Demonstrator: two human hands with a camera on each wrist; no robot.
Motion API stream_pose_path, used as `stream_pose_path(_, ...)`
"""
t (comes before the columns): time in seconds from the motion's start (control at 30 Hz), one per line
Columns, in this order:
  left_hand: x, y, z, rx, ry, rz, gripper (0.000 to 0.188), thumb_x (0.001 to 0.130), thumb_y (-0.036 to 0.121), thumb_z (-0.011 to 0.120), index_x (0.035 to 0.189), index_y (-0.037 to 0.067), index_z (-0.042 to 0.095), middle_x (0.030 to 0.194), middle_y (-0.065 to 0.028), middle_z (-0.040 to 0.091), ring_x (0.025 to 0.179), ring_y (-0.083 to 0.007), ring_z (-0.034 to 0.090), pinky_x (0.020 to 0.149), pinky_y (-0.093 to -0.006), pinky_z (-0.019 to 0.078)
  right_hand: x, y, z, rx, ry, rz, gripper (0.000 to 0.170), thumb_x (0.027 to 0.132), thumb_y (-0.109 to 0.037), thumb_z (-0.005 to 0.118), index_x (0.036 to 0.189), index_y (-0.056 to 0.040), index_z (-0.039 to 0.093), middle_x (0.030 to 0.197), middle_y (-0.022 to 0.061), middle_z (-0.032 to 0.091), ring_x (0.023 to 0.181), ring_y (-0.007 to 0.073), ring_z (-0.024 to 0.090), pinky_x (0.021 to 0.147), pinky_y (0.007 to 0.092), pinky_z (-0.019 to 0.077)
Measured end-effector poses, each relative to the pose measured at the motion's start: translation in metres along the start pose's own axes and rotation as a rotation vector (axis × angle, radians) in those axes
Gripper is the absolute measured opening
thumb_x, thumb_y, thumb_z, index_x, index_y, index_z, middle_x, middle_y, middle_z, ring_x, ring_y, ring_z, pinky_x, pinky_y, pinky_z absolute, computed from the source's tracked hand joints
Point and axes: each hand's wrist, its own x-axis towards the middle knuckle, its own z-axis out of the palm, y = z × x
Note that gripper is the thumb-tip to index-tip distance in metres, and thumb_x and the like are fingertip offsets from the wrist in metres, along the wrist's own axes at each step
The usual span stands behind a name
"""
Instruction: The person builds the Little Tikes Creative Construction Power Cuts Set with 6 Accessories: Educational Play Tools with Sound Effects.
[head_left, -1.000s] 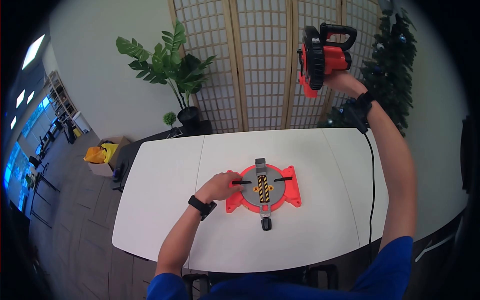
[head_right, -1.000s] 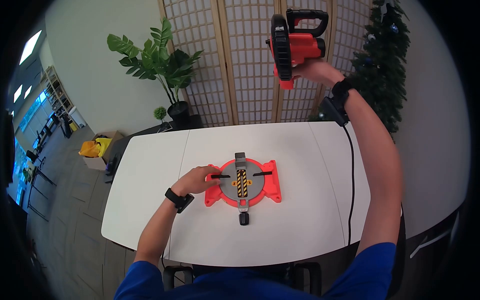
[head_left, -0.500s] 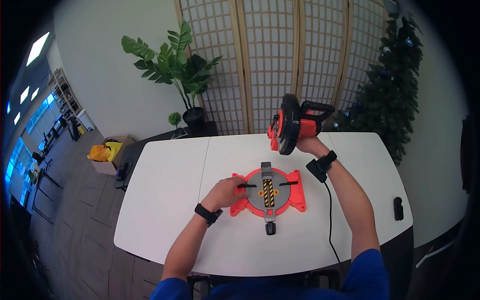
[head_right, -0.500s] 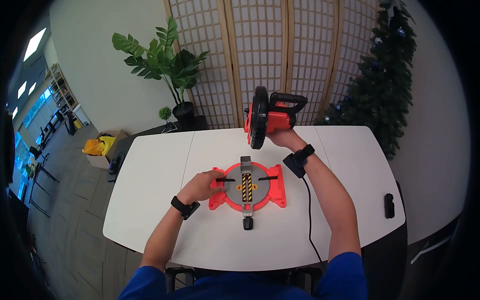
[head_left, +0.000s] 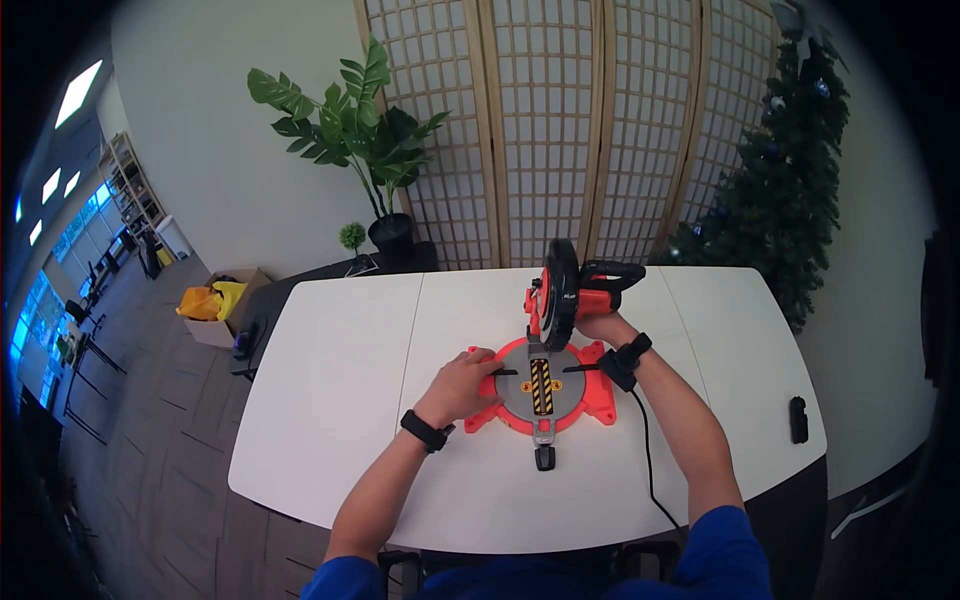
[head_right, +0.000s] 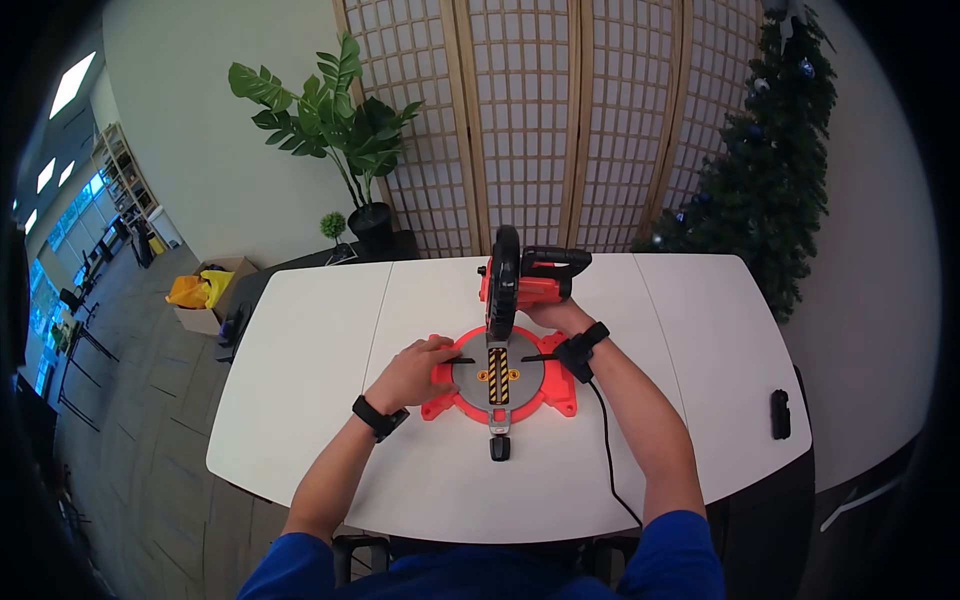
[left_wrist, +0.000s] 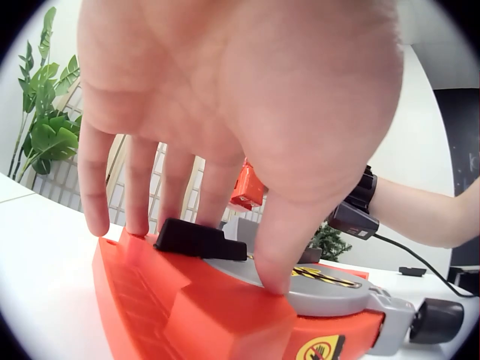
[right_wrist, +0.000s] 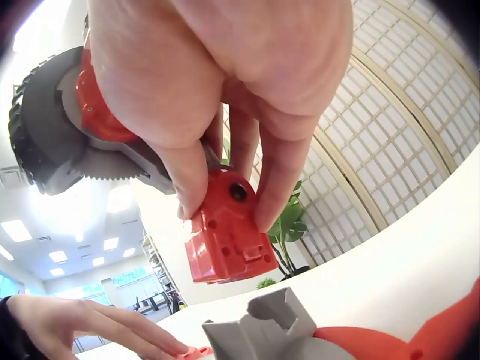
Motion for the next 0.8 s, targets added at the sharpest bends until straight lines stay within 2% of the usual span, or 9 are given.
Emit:
stream_pose_path(0.13,0.000,0.001,0.001,0.029,-0.022,-0.016,0.063,0.084,0.035,0.085,0.139,0.009,0.068,0.148,-0.0112,0.059,0.133,-0.0325,0.056,0.114,-0.0425,0.0485,-0.005,-0.003,0.010,-0.134,0.034,-0.102,0.023,0.105,-0.004,0.065,0.127,-0.0079,0.068,0.119,0.0033,0.073,0.109,0.0136,0.069,0.097,0.0341,0.0591)
stream_pose_path(0.2,0.000,-0.002,0.003,0.037,-0.020,-0.012,0.064,0.084,0.036,0.085,0.138,0.008,0.067,0.148,-0.0110,0.059,0.133,-0.0324,0.056,0.114,-0.0423,0.0485,-0.002,0.013,0.010,0.108,0.052,-0.053,0.023,0.105,-0.005,0.065,0.128,-0.0076,0.068,0.119,0.0031,0.073,0.109,0.0138,0.069,0.097,0.0340,0.0591)
stream_pose_path(0.3,-0.001,-0.003,0.006,0.047,-0.008,-0.004,0.064,0.083,0.036,0.086,0.137,0.008,0.067,0.147,-0.0100,0.059,0.133,-0.0317,0.056,0.111,-0.0435,0.0504,0.002,0.016,0.002,0.208,-0.041,0.092,0.022,0.105,-0.007,0.066,0.128,-0.0074,0.068,0.118,0.0033,0.073,0.109,0.0139,0.070,0.097,0.0344,0.0591)
stream_pose_path(0.43,0.000,-0.002,0.008,0.041,0.006,-0.013,0.066,0.081,0.036,0.087,0.137,0.008,0.067,0.147,-0.0089,0.059,0.134,-0.0302,0.055,0.108,-0.0454,0.0523,-0.001,0.007,0.004,0.016,-0.080,0.098,0.023,0.105,-0.009,0.067,0.128,-0.0069,0.068,0.118,0.0034,0.073,0.107,0.0139,0.070,0.097,0.0347,0.0590)
stream_pose_path(0.5,-0.001,-0.002,0.008,0.042,0.011,-0.014,0.066,0.081,0.036,0.087,0.137,0.008,0.066,0.147,-0.0089,0.059,0.134,-0.0301,0.055,0.107,-0.0457,0.0525,0.000,0.012,0.002,0.492,-0.102,0.236,0.025,0.105,-0.010,0.068,0.130,-0.0071,0.068,0.119,0.0036,0.073,0.107,0.0134,0.070,0.099,0.0343,0.0589)
stream_pose_path(0.7,-0.001,-0.002,0.009,0.046,0.014,-0.006,0.065,0.081,0.035,0.087,0.136,0.008,0.066,0.147,-0.0087,0.059,0.134,-0.0307,0.055,0.105,-0.0469,0.0539,-0.008,0.001,0.011,0.205,-0.093,0.198,0.031,0.100,-0.008,0.073,0.131,-0.0087,0.067,0.124,0.0050,0.074,0.114,0.0138,0.069,0.106,0.0347,0.0574)
stream_pose_path(0.73,-0.001,-0.002,0.010,0.043,0.018,-0.004,0.065,0.081,0.035,0.087,0.136,0.008,0.066,0.147,-0.0086,0.058,0.134,-0.0309,0.055,0.105,-0.0469,0.0542,-0.013,-0.008,0.016,0.168,-0.072,0.120,0.034,0.098,-0.008,0.076,0.131,-0.0076,0.067,0.124,0.0061,0.074,0.114,0.0143,0.070,0.106,0.0339,0.0581)
stream_pose_path(0.77,-0.002,-0.002,0.011,0.042,0.019,-0.005,0.065,0.081,0.035,0.087,0.136,0.008,0.066,0.147,-0.0086,0.058,0.134,-0.0309,0.055,0.105,-0.0469,0.0542,-0.010,-0.003,0.015,0.298,-0.113,0.070,0.036,0.096,-0.008,0.078,0.130,-0.0058,0.067,0.122,0.0062,0.075,0.110,0.0144,0.072,0.101,0.0322,0.0600)
stream_pose_path(0.8,-0.002,-0.003,0.012,0.041,0.031,-0.003,0.064,0.081,0.034,0.087,0.136,0.008,0.066,0.147,-0.0085,0.058,0.134,-0.0308,0.055,0.105,-0.0469,0.0544,-0.012,-0.006,0.013,0.194,-0.109,0.038,0.036,0.094,-0.008,0.080,0.129,-0.0050,0.068,0.120,0.0058,0.076,0.108,0.0144,0.073,0.099,0.0314,0.0605)
